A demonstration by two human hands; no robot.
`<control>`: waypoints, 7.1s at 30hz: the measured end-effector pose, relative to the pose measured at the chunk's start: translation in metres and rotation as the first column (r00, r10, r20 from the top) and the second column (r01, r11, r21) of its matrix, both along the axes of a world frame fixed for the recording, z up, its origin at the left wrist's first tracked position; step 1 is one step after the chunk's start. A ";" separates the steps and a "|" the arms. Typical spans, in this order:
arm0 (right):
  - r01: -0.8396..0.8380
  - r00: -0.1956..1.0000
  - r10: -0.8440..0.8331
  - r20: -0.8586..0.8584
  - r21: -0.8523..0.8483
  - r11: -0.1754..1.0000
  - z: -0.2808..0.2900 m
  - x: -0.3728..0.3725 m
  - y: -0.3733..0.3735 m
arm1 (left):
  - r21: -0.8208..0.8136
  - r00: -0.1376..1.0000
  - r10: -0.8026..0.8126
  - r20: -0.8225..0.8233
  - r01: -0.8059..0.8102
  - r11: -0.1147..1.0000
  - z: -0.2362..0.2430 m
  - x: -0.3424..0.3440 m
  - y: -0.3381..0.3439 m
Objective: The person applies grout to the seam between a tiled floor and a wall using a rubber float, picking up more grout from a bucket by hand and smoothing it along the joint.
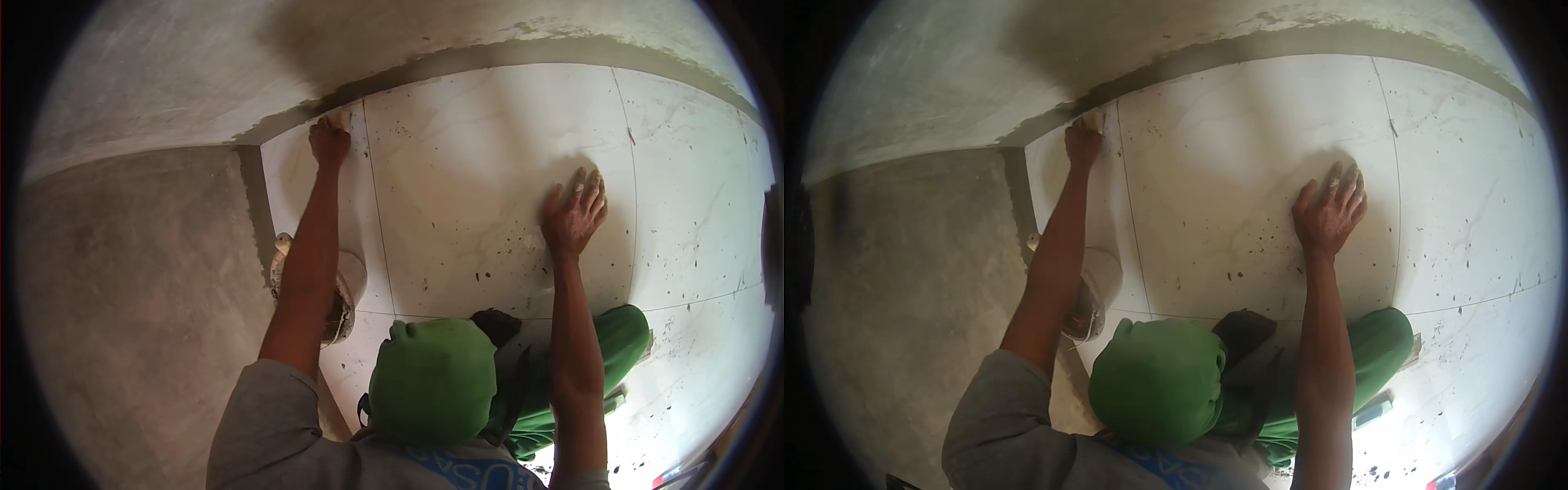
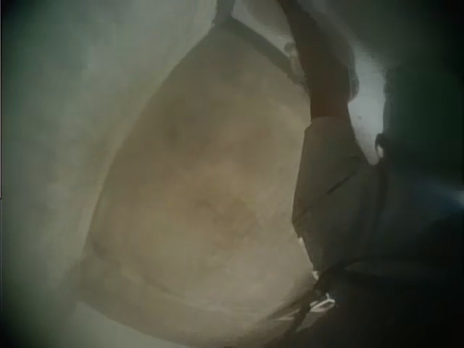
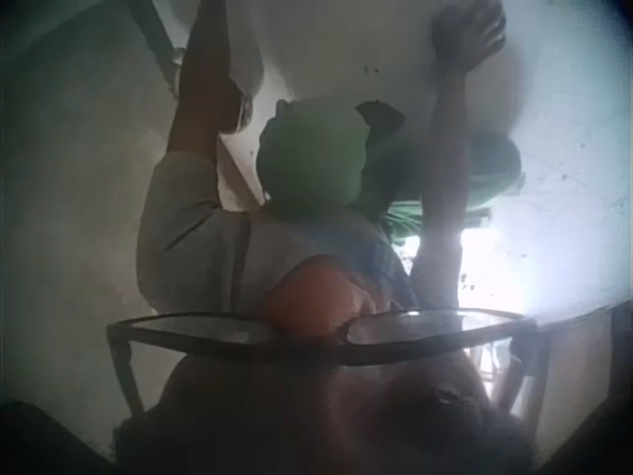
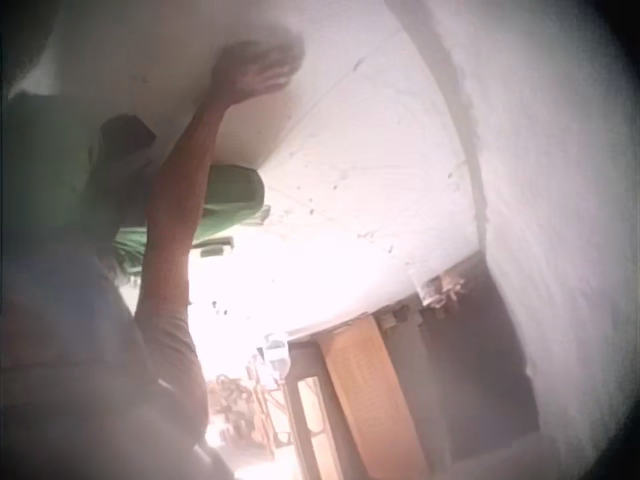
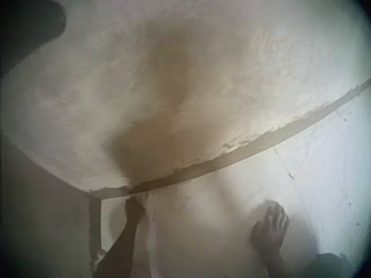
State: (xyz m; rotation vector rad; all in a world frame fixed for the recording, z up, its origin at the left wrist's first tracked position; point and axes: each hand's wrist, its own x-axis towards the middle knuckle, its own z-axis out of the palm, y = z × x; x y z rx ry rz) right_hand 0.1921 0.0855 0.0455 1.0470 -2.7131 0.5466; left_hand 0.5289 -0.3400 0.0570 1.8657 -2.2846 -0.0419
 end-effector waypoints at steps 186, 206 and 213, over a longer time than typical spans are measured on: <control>0.062 0.998 -0.061 -0.021 0.081 0.995 -0.016 -0.014 0.012 | 0.073 0.880 -0.407 -0.245 0.436 0.897 0.002 -0.198 0.281; -0.432 0.816 0.411 0.407 -0.045 0.901 0.028 0.119 0.054 | 0.628 0.847 0.185 -0.499 0.206 0.751 0.016 0.066 0.353; 0.043 0.396 0.407 0.823 -0.460 0.887 0.119 0.104 0.019 | 0.466 0.039 0.690 -0.723 0.764 0.445 0.095 -0.018 0.323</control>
